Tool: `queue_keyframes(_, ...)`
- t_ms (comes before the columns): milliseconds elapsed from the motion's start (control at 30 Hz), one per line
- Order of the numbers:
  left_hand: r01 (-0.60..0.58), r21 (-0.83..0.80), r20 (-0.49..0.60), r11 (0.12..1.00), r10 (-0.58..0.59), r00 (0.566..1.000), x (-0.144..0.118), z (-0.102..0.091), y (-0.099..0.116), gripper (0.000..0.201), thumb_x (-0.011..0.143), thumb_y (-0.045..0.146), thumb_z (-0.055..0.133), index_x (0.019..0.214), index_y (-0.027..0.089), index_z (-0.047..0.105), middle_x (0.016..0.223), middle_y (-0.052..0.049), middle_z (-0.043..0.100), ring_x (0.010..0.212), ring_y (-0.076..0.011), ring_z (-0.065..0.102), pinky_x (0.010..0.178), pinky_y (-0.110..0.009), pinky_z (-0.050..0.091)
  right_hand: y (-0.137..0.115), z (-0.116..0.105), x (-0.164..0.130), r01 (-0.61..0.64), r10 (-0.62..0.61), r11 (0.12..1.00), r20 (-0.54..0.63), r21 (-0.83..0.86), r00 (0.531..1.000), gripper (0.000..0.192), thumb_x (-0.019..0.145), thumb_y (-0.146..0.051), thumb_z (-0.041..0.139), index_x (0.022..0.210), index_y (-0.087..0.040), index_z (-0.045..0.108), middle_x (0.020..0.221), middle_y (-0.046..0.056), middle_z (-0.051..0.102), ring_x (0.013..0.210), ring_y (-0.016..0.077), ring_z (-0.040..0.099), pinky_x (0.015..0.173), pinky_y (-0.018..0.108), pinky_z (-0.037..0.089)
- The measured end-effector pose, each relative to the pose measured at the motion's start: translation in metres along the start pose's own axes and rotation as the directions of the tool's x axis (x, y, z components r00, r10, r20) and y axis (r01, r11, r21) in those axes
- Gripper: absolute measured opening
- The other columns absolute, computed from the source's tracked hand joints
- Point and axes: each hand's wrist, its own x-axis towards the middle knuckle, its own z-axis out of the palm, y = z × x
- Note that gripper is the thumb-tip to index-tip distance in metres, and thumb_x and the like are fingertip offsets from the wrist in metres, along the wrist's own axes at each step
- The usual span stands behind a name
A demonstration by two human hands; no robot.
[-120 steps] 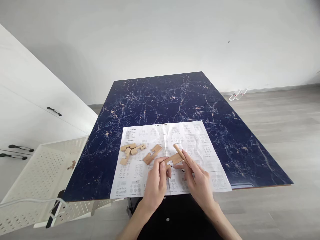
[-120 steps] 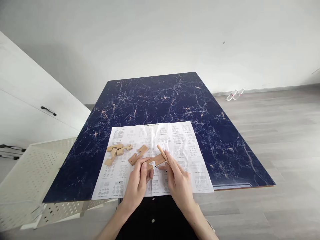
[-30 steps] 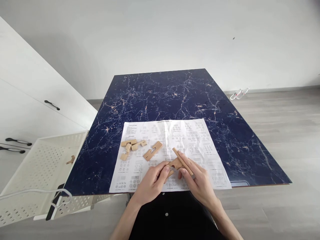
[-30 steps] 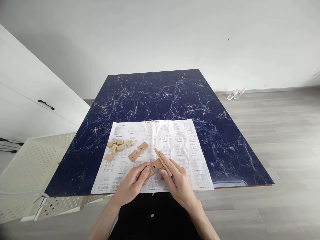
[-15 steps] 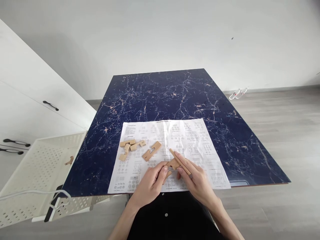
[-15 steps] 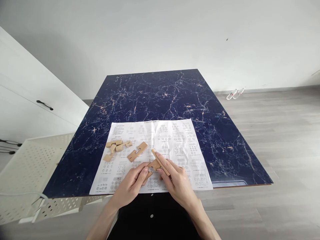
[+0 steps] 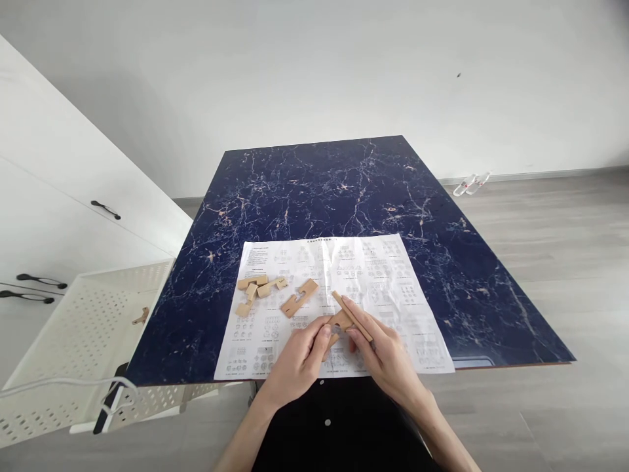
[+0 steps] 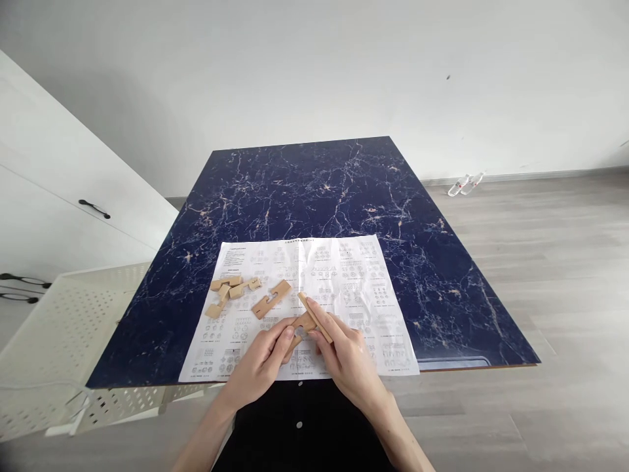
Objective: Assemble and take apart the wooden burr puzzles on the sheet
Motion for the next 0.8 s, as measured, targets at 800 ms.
queue_keyframes(800, -0.036, 0.017, -0.044, 0.999, 0.037, 0.998, 0.003, 0.008, 0.001, 0.046, 0.115, 0.051, 0.036, 0.131, 0.02, 0.067, 0.067, 0.003, 0.047, 0.055, -0.0145, 0.036, 0.054, -0.03, 0.034, 0.005, 0.002, 0.0, 0.02, -0.02, 0.999, -0.008, -0.047, 1.0, 0.054, 0.113, -0.026, 0.051, 0.165, -0.038, 0.045, 0.147, 0.005, 0.071, 0.127, 0.0276, 0.073, 0.098, 0.042, 0.067)
